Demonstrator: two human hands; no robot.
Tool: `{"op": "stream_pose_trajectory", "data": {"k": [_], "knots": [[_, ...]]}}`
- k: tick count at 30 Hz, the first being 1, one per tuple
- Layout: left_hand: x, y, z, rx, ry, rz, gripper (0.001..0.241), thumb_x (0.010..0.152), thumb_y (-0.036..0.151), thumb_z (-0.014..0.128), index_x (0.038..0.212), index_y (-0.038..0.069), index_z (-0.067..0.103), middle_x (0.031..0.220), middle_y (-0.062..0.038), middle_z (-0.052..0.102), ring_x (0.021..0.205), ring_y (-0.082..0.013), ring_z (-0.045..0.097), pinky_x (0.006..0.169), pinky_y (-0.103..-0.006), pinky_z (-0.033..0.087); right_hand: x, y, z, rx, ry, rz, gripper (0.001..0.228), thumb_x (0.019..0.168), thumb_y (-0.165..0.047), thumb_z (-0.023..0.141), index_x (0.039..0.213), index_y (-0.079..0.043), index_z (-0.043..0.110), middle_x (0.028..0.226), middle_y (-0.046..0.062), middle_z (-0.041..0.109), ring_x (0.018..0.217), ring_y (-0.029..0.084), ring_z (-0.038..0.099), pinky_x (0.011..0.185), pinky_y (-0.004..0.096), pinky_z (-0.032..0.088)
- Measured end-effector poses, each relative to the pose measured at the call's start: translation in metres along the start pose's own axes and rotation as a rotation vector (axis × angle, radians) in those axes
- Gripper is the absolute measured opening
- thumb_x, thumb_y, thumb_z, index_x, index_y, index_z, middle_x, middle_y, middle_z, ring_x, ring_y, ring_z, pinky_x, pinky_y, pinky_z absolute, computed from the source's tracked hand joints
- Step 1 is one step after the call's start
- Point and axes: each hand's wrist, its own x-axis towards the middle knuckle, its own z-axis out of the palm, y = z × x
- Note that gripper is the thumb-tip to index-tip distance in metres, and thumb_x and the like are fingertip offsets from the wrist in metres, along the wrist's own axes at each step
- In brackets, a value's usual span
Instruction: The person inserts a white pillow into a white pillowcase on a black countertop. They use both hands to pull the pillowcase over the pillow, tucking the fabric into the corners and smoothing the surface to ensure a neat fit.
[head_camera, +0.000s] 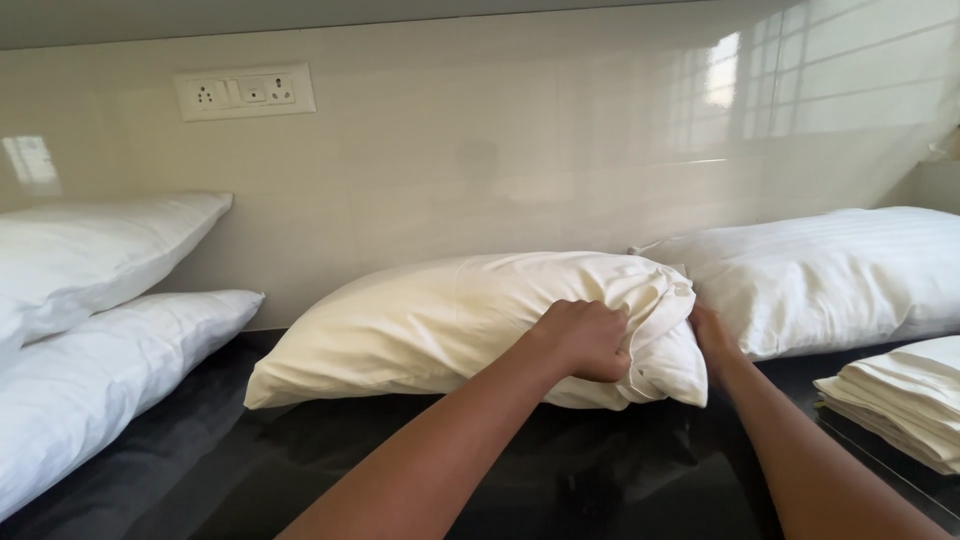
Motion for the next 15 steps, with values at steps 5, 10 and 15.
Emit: {"op": "stream_pose_trajectory", "data": {"k": [5,10,15], "knots": [[0.004,0.022,-0.014,0.041,-0.038,-0.03,0.049,0.08,0.042,0.055,0.096,0.004,0.081,0.084,-0.012,0.076,0.081,-0.0283,0.074,0.074,-0.0441,0.056,-0.001,0.003,-0.003,-0.084,-0.093,-0.087,0.04,0.103,-0.026,0.044,0.129,-0.001,0.06,0.119,0.015,0.069,0.102,0.025,0.069,0.088,0.04,0.056],[-0.003,0.052,-0.038,0.018,0.095,-0.124,0.097,0.075,0.083,0.055,0.117,-0.003,0.065,0.1,-0.018,0.072,0.088,-0.0277,0.072,0.079,-0.0398,0.056,0.031,0.018,-0.016,-0.157,-0.203,-0.18,0.036,0.104,-0.026,0.046,0.128,-0.002,0.058,0.114,0.013,0.068,0.099,0.022,0.069,0.083,0.038,0.057],[0.009,0.065,-0.03,0.065,0.119,-0.174,0.092,0.068,0.061,0.074,0.132,-0.001,0.054,0.123,-0.02,0.061,0.104,-0.0324,0.066,0.081,-0.0407,0.058,0.059,0.03,-0.028,-0.26,-0.18,-0.175,0.035,0.104,-0.026,0.048,0.125,-0.001,0.059,0.109,0.015,0.069,0.094,0.023,0.07,0.078,0.04,0.058]]}}
